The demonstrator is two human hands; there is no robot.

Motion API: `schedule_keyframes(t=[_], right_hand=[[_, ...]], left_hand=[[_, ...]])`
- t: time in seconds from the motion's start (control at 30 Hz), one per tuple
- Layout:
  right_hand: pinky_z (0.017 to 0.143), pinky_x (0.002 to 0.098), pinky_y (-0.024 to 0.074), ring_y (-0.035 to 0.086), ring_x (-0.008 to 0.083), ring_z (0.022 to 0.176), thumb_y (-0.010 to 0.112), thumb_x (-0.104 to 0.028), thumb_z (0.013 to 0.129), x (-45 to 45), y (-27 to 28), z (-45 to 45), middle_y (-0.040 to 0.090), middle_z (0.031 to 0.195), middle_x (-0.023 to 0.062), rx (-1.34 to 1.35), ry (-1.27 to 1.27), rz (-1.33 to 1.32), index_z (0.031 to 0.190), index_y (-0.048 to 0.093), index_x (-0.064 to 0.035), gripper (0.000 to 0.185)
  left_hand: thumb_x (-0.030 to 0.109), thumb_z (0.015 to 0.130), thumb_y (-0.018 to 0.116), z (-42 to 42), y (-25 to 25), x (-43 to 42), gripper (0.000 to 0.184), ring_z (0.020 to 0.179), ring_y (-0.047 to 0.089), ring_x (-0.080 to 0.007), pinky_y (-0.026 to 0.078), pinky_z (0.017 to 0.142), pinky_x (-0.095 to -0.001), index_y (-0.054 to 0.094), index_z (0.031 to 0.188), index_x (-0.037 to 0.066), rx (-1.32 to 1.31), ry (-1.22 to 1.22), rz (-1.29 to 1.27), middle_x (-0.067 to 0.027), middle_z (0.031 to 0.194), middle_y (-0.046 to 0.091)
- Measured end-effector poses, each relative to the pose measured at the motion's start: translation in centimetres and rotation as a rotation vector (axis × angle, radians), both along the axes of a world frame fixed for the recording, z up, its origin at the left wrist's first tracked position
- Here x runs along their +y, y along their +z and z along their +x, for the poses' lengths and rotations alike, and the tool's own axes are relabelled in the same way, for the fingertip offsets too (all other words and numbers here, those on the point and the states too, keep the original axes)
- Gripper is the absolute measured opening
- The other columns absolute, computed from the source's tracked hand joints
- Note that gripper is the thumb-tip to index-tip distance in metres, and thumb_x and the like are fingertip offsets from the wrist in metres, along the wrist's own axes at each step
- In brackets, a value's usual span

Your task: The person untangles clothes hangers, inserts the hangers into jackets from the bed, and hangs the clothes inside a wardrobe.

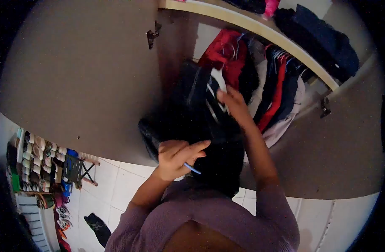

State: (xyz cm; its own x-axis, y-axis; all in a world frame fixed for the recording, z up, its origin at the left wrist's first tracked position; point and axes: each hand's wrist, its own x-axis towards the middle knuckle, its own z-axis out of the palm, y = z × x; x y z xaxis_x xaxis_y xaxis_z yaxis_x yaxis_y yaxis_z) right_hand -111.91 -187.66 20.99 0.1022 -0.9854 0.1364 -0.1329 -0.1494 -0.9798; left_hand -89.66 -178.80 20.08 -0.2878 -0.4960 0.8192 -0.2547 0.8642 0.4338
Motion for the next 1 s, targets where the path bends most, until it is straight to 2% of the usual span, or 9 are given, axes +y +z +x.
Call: schedule_keyframes(t=[0.17,0.23,0.4,0.47,0.53,0.6,0.67,0.8,1.0], right_hand=[[0.081,0.0288,0.041,0.053,0.0152,0.087,0.058,-0.035,0.084,-14.9,-4.5,-1.7,0.06,0.098,0.0046,-0.013,-0.053,0.06,0.108,0.057,0.0006,0.043],[0.064,0.022,0.0386,0.051,0.0093,0.07,0.058,-0.027,0.084,-17.6,-4.1,-0.3,0.057,0.076,-0.0014,-0.222,-0.436,-0.077,0.088,0.06,-0.0056,0.022],[0.074,0.0293,0.0411,0.053,0.0148,0.076,0.059,-0.027,0.082,-19.9,0.3,-4.9,0.06,0.082,0.0028,-0.027,-0.516,-0.231,0.092,0.063,-0.0021,0.027],[0.089,0.0376,0.0398,0.054,0.0272,0.101,0.058,-0.035,0.084,-20.3,2.3,-6.9,0.058,0.112,0.016,-0.027,-0.463,-0.165,0.117,0.053,0.0046,0.052],[0.09,0.0387,0.0404,0.055,0.0305,0.103,0.059,-0.04,0.083,-24.2,1.4,-9.3,0.058,0.113,0.0193,0.056,-0.482,-0.077,0.116,0.054,0.0053,0.056],[0.071,0.0288,0.0405,0.052,0.0145,0.075,0.06,-0.031,0.082,-27.6,-1.3,-10.5,0.06,0.077,0.0033,-0.078,-0.664,-0.265,0.079,0.064,-0.0021,0.029],[0.071,0.0303,0.0413,0.053,0.0162,0.075,0.06,-0.031,0.082,-28.9,-2.7,-11.4,0.061,0.077,0.005,0.071,-0.661,-0.24,0.079,0.065,-0.0023,0.03],[0.071,0.0337,0.0435,0.058,0.0226,0.075,0.061,-0.031,0.084,-27.8,-4.7,-10.7,0.063,0.077,0.0114,0.588,-0.652,-0.412,0.081,0.064,-0.0022,0.029],[0.081,0.0316,0.0441,0.058,0.023,0.087,0.054,-0.024,0.089,-15.5,-1.7,-8.0,0.061,0.096,0.0123,0.686,-0.668,-0.766,0.098,0.06,-0.0041,0.023]], left_hand=[[0.005,0.073,0.069,0.3,-0.4,1.1,0.017,0.053,0.063,-0.0164,0.047,0.048,-0.0236,0.069,0.09,0.003,-0.026,0.035,0.12,-0.0094,0.075,0.068],[0.006,0.072,0.07,-0.2,-0.6,1.2,0.022,0.046,0.055,-0.0161,0.041,0.044,-0.0253,0.069,0.093,0.005,-0.011,0.056,0.1,-0.0064,0.061,0.057],[0.004,0.07,0.07,-0.9,-0.1,1.1,0.022,0.05,0.062,-0.0163,0.046,0.048,-0.0239,0.069,0.091,0.005,-0.076,0.125,0.191,-0.0082,0.064,0.064],[0.004,0.07,0.069,-1.7,-0.7,0.5,0.029,0.045,0.055,-0.0174,0.041,0.044,-0.0258,0.067,0.098,0.006,-0.08,0.133,0.204,-0.0064,0.055,0.056],[0.002,0.069,0.067,-2.7,-0.7,-0.5,0.029,0.047,0.058,-0.0182,0.042,0.045,-0.0259,0.067,0.098,0.005,-0.029,0.168,0.205,-0.0071,0.058,0.058],[-0.002,0.066,0.064,-3.5,-0.5,-1.5,0.033,0.051,0.061,-0.0188,0.043,0.046,-0.0257,0.067,0.098,0.005,-0.028,0.186,0.165,-0.0082,0.061,0.061],[-0.004,0.064,0.063,-4.1,-0.4,-2.0,0.034,0.054,0.063,-0.0198,0.045,0.047,-0.0262,0.067,0.097,0.006,-0.047,0.26,0.116,-0.0094,0.066,0.064],[0.003,0.071,0.068,-4.8,-0.2,-2.7,0.018,0.053,0.063,-0.0201,0.046,0.046,-0.0266,0.068,0.089,0.007,-0.072,0.354,0.212,-0.0104,0.07,0.066],[0.011,0.079,0.067,-5.5,-0.2,-4.6,0.011,0.069,0.067,-0.0222,0.052,0.06,-0.0285,0.07,0.089,0.008,0.007,0.37,0.34,-0.0114,0.081,0.068]])
